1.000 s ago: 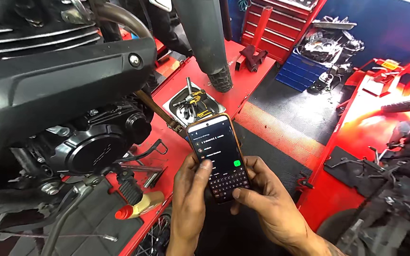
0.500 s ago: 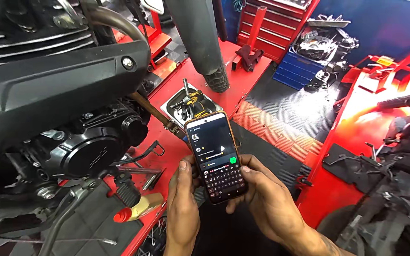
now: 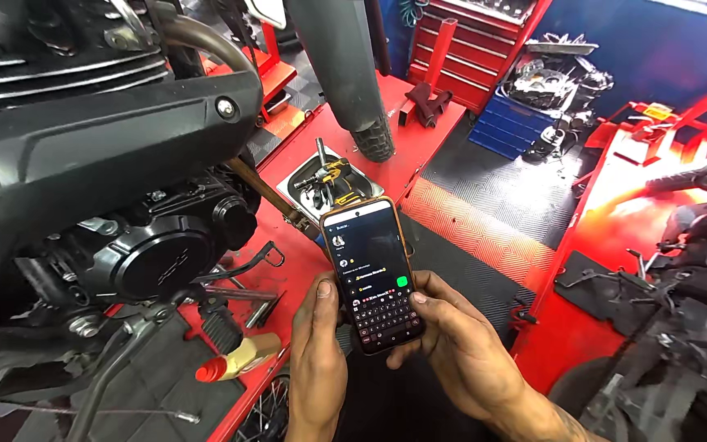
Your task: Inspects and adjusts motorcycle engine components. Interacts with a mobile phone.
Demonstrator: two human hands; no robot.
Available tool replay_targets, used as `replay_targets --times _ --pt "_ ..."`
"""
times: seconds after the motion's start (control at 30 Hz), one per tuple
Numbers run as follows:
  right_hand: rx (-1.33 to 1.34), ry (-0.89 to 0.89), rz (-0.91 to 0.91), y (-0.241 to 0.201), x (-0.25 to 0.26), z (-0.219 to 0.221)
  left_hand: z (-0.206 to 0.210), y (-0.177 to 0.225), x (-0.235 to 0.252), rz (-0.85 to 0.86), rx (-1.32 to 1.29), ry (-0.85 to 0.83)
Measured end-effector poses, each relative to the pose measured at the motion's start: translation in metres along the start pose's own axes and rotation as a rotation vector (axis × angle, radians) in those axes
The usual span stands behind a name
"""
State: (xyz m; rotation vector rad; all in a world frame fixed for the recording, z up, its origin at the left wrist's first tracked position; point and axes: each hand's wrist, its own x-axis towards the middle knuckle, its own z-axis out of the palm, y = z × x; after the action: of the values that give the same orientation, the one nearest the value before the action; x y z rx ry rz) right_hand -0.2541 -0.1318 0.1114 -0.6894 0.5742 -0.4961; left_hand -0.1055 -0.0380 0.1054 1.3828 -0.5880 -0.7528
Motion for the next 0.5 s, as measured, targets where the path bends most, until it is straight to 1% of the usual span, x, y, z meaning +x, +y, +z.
replay_targets --times 0.5 --pt "-0.022 0.039 0.058 0.0027 -0.0067 -0.0002 0.002 -0.0007 -0.0099 0.028 0.026 0.006"
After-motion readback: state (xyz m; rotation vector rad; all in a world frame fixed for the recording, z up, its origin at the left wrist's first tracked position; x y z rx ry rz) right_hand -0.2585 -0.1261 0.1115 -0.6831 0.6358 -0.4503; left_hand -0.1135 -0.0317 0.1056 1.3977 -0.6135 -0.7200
